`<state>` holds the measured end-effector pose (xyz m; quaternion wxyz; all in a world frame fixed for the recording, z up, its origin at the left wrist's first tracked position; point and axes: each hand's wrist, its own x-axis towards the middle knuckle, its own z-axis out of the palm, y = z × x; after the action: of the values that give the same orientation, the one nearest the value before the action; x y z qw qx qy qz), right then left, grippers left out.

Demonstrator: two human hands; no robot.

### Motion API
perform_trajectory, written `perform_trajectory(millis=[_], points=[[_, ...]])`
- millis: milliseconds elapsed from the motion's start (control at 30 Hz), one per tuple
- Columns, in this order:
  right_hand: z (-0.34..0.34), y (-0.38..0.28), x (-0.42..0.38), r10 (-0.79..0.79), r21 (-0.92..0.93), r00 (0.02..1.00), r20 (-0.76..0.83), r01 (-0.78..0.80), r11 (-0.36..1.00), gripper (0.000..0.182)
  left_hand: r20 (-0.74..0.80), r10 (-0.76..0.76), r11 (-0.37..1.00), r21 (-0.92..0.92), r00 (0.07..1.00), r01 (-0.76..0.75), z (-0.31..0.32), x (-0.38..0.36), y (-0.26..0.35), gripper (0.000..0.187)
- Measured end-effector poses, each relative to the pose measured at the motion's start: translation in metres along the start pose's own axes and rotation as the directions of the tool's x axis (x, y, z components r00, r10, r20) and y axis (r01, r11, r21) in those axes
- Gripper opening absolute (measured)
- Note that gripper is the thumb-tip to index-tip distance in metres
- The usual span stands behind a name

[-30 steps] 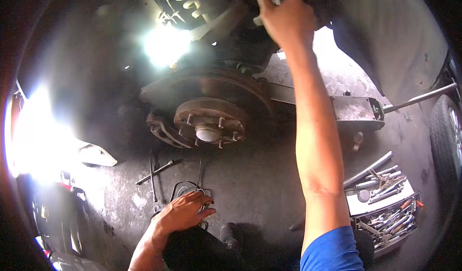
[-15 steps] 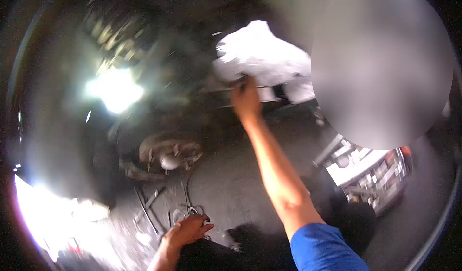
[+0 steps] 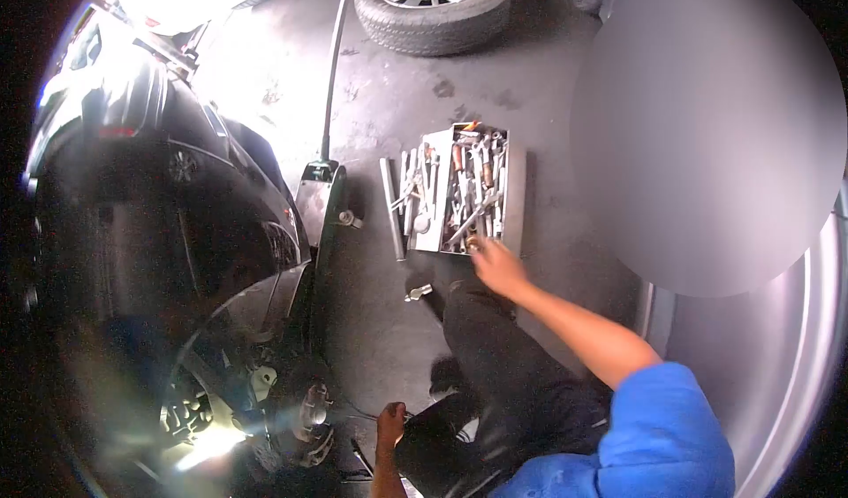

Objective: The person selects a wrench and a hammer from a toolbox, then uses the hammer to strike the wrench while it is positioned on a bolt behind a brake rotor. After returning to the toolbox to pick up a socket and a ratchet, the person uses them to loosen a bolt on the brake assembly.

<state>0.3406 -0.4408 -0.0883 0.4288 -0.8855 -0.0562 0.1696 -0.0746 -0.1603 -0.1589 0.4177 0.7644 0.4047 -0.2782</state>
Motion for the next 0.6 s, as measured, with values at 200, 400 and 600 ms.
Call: perform_trajectory(millis=[200, 400, 600], points=[[-0.172, 0.071, -0.345, 0.783, -0.138, 0.166, 0.599, -0.942, 0.305, 0.042, 0.103, 0.088, 0.956, 0.272, 0.991, -0.113, -0.015, -0.113, 0.077, 0.049], [-0.256, -0.024, -0.443, 0.690, -0.210, 0.099, 0.717, -0.913, 0.349, 0.030, 0.153, 0.089, 0.996, -0.022, 0.984, -0.086, -0.043, -0.187, 0.125, 0.044], [-0.257, -0.125, -0.420, 0.679, -0.451, 0.132, 0.722, -0.654, 0.607, 0.036, 0.108, 0.007, 0.990, -0.144, 0.994, 0.009, -0.053, -0.222, 0.082, 0.045]])
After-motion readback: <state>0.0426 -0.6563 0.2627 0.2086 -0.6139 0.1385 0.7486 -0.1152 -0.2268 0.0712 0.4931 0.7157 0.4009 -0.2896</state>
